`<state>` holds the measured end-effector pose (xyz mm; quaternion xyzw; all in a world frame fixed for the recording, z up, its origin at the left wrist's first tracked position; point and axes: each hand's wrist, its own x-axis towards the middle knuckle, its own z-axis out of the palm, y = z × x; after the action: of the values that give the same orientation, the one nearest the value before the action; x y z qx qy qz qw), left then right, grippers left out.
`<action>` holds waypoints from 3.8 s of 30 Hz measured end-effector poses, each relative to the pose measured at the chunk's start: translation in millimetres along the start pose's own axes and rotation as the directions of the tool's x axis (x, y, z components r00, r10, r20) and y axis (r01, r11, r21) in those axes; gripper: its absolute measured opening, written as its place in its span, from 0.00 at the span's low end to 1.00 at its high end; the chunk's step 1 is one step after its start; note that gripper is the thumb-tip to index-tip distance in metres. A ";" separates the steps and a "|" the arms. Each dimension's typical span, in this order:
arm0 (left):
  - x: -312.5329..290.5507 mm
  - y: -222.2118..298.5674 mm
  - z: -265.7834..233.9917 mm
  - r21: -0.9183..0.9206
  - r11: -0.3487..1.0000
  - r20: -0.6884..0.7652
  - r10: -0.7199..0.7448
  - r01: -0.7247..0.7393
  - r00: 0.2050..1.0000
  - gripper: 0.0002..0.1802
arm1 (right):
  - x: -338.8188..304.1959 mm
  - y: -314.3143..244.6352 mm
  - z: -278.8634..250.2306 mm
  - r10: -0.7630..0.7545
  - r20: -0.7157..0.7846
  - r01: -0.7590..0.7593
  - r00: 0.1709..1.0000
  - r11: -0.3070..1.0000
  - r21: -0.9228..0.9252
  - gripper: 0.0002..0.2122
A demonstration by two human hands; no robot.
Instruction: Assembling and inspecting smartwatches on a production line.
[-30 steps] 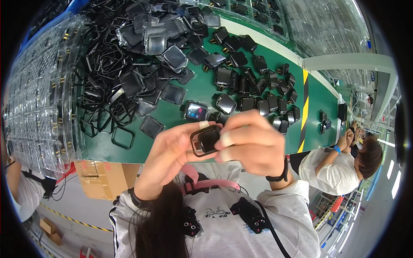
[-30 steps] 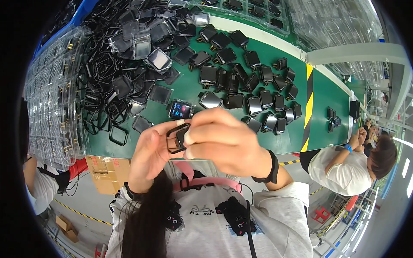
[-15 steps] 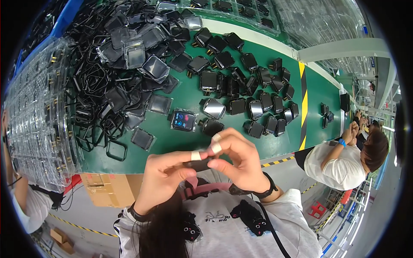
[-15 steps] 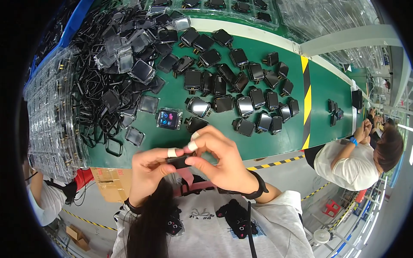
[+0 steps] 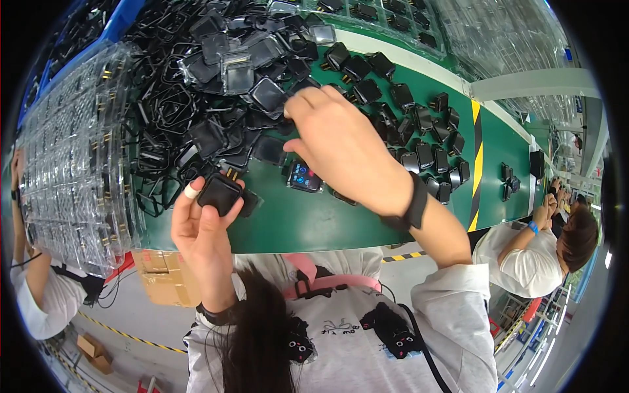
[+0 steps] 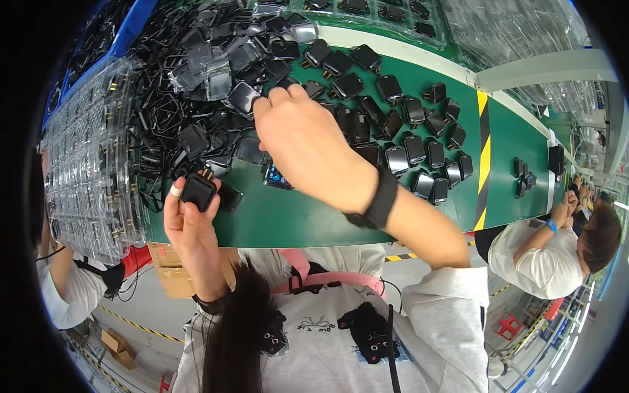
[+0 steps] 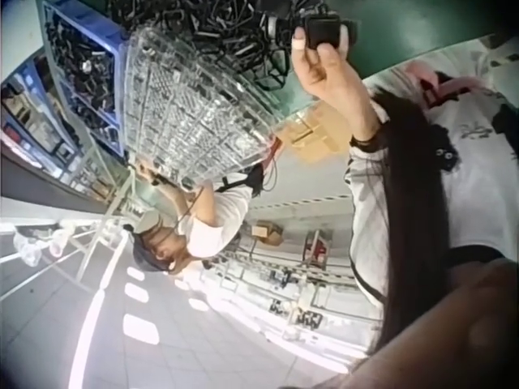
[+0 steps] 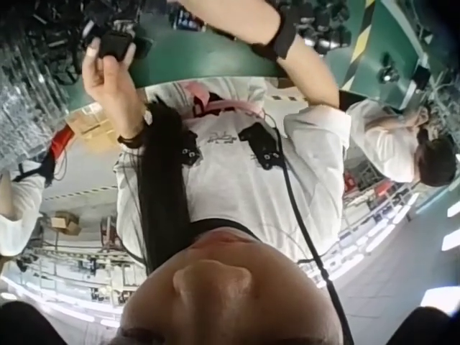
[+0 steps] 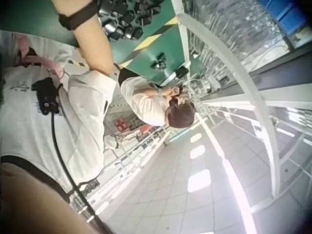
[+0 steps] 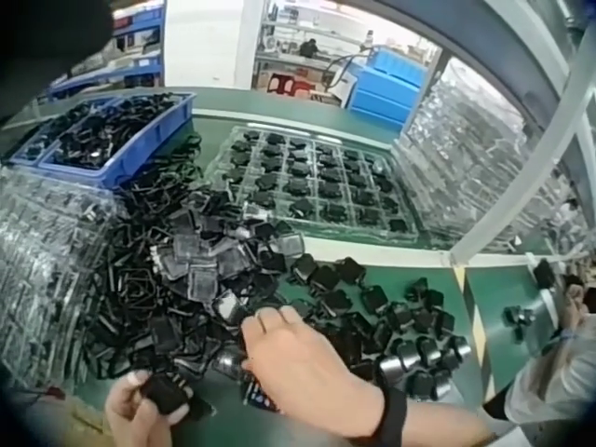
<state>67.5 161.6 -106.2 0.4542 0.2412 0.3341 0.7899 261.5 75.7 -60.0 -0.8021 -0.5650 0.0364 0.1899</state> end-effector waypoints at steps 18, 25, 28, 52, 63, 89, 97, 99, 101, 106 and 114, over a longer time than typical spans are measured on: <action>13.5 -2.6 29.0 -0.022 0.996 0.031 -0.089 0.089 0.996 0.21 | -16.3 16.1 -6.4 -0.029 -0.002 0.029 1.000 0.991 0.130 0.20; 8.8 2.5 46.6 -0.118 0.992 -0.006 -0.050 0.049 0.999 0.24 | -29.2 2.1 -25.4 -0.081 -0.063 0.097 0.995 0.946 0.309 0.22; 2.0 5.6 61.5 -0.195 0.978 0.026 -0.065 0.069 0.998 0.27 | -43.1 -15.8 -42.5 -0.074 -0.130 0.127 0.989 0.874 0.470 0.24; -1.5 12.7 83.7 -0.053 0.936 0.399 -0.300 0.349 0.866 0.29 | -83.0 27.1 -55.6 -0.370 -0.291 0.457 0.882 0.528 0.716 0.03; -7.2 2.6 85.9 0.239 0.929 0.439 -0.361 0.281 0.823 0.28 | -87.3 3.3 -48.9 0.227 -0.133 -0.079 0.965 0.731 0.678 0.11; -15.6 -24.2 57.7 0.159 0.972 0.447 0.088 -0.176 0.890 0.07 | -114.3 -28.0 -2.7 0.273 -0.203 -0.041 0.940 0.683 0.730 0.14; -21.4 -13.7 44.5 0.389 0.913 0.206 -0.216 0.123 0.954 0.10 | -105.7 -16.0 -6.3 0.286 0.032 -0.202 0.958 0.586 0.785 0.19; -22.1 -13.7 42.5 0.504 0.855 0.141 -0.223 0.124 0.965 0.11 | -97.5 -1.0 -14.6 0.270 -0.192 -0.202 0.943 0.928 0.314 0.22; -16.0 -21.0 44.4 0.656 0.745 0.225 -0.042 -0.120 0.973 0.13 | -83.8 6.3 -12.7 0.235 -0.156 -0.208 0.960 0.963 0.171 0.22; -12.7 -15.0 44.4 0.749 0.591 0.267 0.143 -0.299 0.953 0.16 | -67.6 3.3 -23.4 0.137 -0.083 -0.137 0.987 0.991 0.004 0.19; -7.2 13.1 8.8 0.037 0.957 0.235 -0.288 0.287 0.928 0.23 | -10.7 -22.6 -11.8 -0.084 -0.062 0.101 0.995 0.919 0.380 0.15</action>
<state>64.7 156.1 -90.0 0.4517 0.2089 0.1577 0.8529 240.7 69.3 -43.0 -0.7227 -0.5799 0.1189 0.3569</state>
